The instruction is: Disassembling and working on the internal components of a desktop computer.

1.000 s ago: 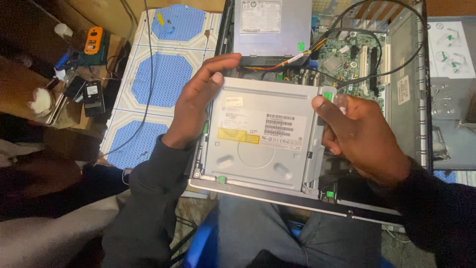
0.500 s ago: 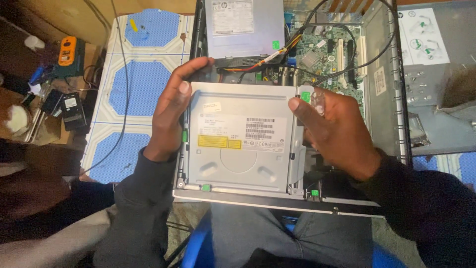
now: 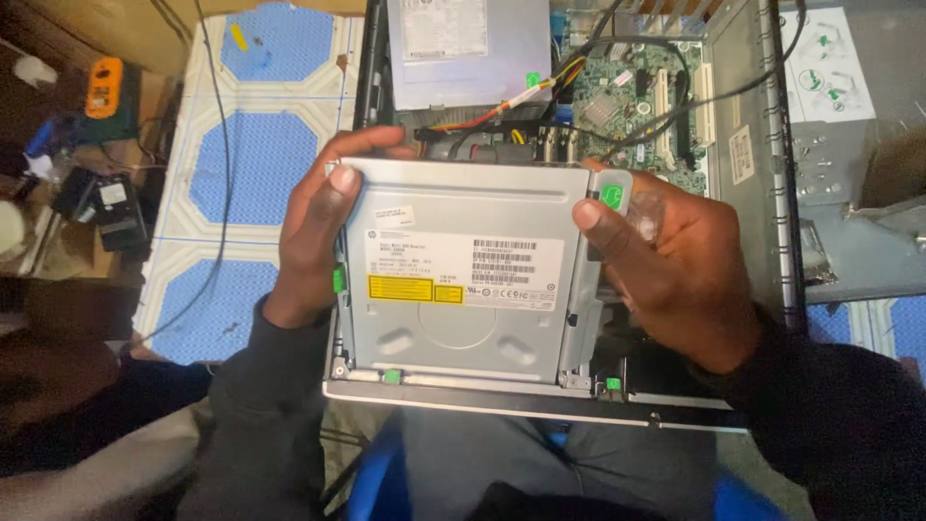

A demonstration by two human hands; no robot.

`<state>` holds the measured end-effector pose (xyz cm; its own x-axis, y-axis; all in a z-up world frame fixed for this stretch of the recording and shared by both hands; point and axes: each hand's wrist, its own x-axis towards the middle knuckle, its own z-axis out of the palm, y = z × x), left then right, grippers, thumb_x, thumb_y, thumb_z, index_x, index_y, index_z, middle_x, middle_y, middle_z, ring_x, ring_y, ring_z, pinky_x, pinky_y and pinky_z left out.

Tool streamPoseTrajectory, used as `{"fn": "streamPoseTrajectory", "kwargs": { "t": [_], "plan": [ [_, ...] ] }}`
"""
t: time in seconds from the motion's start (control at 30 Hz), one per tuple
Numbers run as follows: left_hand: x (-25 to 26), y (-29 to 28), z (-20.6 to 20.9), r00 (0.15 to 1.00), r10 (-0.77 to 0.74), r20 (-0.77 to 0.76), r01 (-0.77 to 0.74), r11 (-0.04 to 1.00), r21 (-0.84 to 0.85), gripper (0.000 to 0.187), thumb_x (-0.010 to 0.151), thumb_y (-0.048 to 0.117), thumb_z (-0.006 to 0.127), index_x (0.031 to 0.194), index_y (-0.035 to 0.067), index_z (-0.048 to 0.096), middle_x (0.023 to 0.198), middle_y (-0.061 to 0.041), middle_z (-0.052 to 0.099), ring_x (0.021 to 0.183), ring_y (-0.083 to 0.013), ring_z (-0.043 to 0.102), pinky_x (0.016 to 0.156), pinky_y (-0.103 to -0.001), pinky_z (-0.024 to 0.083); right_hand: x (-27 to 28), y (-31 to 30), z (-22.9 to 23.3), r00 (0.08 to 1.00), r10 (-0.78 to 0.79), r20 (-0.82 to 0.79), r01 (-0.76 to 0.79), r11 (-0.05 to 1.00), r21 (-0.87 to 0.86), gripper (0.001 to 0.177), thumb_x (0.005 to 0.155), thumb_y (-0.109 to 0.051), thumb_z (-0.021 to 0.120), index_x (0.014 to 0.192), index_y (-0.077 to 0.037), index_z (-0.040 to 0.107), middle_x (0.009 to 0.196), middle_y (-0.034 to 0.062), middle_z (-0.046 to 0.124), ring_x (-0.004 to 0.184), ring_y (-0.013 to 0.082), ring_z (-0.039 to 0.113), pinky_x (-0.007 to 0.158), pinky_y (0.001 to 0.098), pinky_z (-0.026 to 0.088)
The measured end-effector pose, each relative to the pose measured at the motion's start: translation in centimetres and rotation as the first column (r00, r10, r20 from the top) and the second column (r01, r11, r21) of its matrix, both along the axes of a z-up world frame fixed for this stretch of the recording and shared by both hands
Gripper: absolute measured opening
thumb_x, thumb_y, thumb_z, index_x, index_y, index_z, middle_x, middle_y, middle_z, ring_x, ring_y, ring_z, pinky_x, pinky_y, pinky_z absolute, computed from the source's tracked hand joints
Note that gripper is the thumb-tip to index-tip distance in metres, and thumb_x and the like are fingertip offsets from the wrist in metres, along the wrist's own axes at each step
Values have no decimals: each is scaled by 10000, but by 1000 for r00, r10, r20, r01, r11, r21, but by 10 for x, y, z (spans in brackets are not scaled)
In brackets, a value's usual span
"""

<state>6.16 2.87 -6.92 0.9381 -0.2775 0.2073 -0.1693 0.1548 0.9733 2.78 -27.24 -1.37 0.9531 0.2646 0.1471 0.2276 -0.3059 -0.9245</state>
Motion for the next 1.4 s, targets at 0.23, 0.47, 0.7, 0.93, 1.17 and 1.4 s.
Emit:
{"fn": "streamPoseTrajectory", "kwargs": {
  "t": [0.23, 0.47, 0.7, 0.93, 1.17, 1.4],
  "plan": [
    [-2, 1, 2, 997, 34, -73, -31, 999, 45, 605, 1073, 489, 471, 1461, 27, 503, 1288, -162, 662, 1127, -217, 717, 953, -377, 638, 0, 1, -4, 969, -195, -152, 169, 971, -171, 378, 1020, -345, 619, 1206, -31, 715, 545, -4, 558, 400, 43, 485, 340, 242, 406],
    [-5, 5, -5, 998, 35, -47, -35, 999, -13, 412, 1140, 351, 486, 1412, 55, 578, 1323, -168, 695, 1108, -182, 738, 941, -352, 648, 4, 6, -1, 964, -238, -117, 183, 917, -355, 425, 1063, -415, 528, 1131, -49, 733, 523, -3, 574, 390, 44, 539, 315, 235, 418],
    [4, 5, -11, 989, 64, 132, -79, 990, 116, 260, 1150, 192, 482, 1330, 70, 623, 1515, -89, 589, 1157, -139, 694, 939, -309, 650, 14, 10, -5, 913, -255, -318, 135, 926, -353, 470, 1025, -429, 512, 807, -31, 634, 491, 29, 525, 374, 95, 486, 335, 277, 388],
    [1, 3, -9, 995, 60, 77, -64, 997, 43, 263, 1166, 173, 527, 1391, 61, 605, 1481, -111, 631, 1223, -138, 682, 1028, -316, 614, 14, 13, -2, 905, -238, -353, 135, 946, -294, 378, 1022, -369, 516, 891, -39, 648, 559, 31, 562, 400, 88, 477, 352, 271, 409],
    [-1, 6, 11, 992, 52, 116, -83, 957, 277, 301, 1098, 197, 555, 1364, 60, 588, 1388, -89, 681, 1130, -158, 731, 910, -337, 609, 11, 4, -7, 967, -127, -221, 88, 980, -177, 313, 1013, -294, 563, 1092, -12, 674, 600, 66, 618, 421, 99, 512, 371, 306, 444],
    [-36, 10, 28, 982, 154, 106, -181, 927, 329, 447, 1103, 210, 558, 1509, 45, 468, 1481, -152, 613, 1319, -230, 646, 1077, -414, 533, 8, 1, -7, 997, 20, -78, -20, 1000, 3, 340, 1060, -235, 561, 1201, 54, 673, 864, 114, 746, 740, 107, 710, 627, 279, 601]
  ]
}}
